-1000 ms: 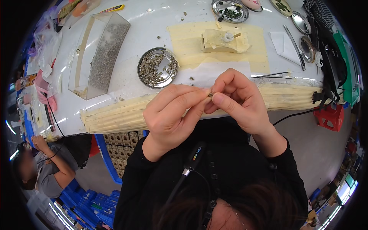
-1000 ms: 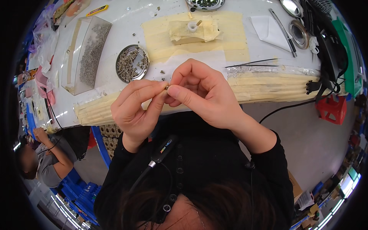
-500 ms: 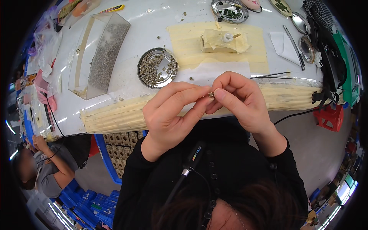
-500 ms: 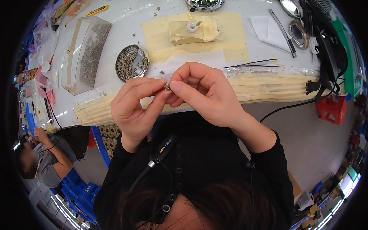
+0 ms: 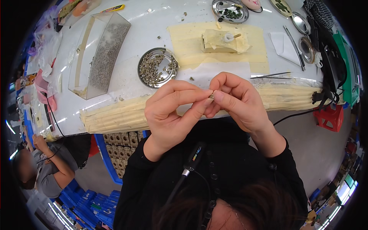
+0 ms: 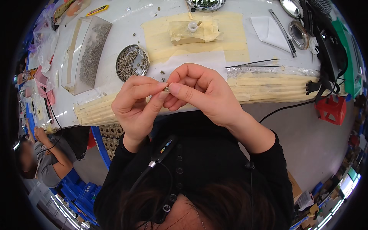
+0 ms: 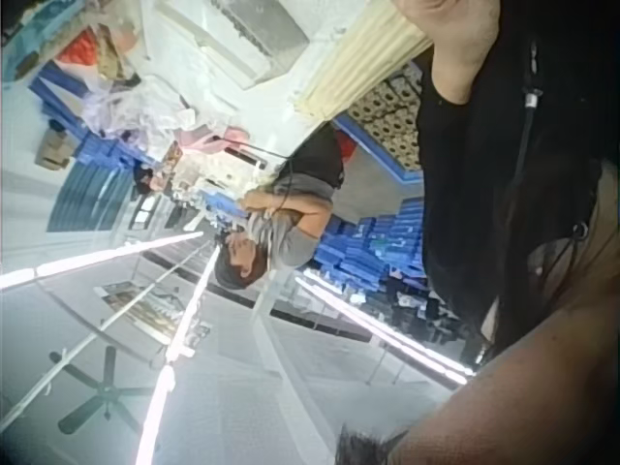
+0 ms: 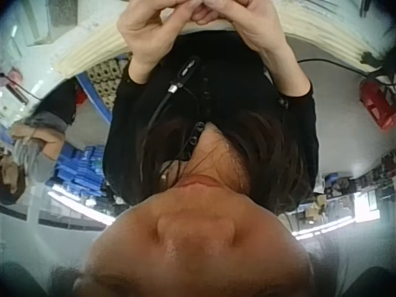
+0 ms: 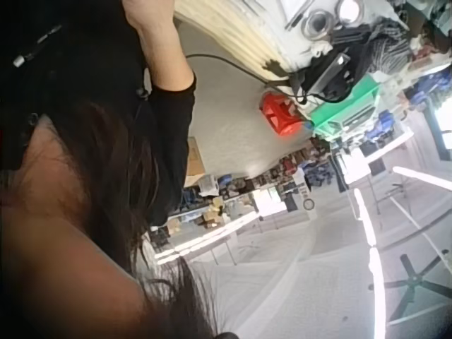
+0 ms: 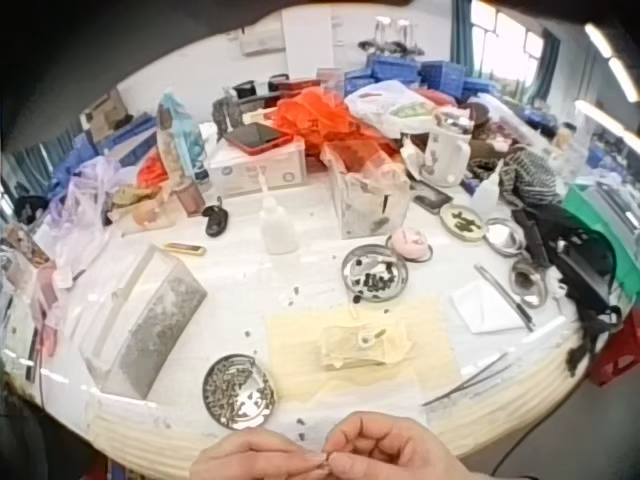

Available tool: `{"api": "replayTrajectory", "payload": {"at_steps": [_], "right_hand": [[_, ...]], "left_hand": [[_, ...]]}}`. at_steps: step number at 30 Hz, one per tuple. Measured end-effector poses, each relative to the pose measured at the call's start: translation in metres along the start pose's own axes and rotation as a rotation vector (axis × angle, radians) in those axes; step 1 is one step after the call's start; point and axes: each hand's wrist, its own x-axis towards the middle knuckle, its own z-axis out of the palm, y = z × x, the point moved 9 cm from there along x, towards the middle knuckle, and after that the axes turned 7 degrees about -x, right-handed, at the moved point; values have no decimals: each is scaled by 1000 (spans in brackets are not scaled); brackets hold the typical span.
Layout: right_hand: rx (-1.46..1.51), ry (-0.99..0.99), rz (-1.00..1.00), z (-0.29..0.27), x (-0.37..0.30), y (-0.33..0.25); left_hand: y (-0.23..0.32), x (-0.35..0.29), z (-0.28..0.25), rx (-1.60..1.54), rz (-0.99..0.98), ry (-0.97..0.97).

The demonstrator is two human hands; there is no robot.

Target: Assembling small toy components at a workbench using hands and tweezers.

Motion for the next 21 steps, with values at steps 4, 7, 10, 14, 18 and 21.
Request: {"api": "replayTrajectory", "payload": {"at_steps": [4, 7, 10, 14, 18, 21], "right_hand": [[-7, 16, -9, -2, 0, 1], [-32, 21, -9, -3, 0, 1], [-58, 15, -2, -5, 0, 1], [-42, 11, 20, -4, -1, 0], [-55, -3, 3, -3, -1, -1], [-59, -28, -15, -3, -2, -2]], "left_hand": [[-6, -2, 0, -56, -30, 26], [-8, -4, 1, -59, -36, 25], [-12, -6, 3, -107, -118, -20], [-13, -4, 1, -105, -95, 20], [4, -1, 1, 91, 67, -1], [10, -1, 3, 127, 95, -12]]}}
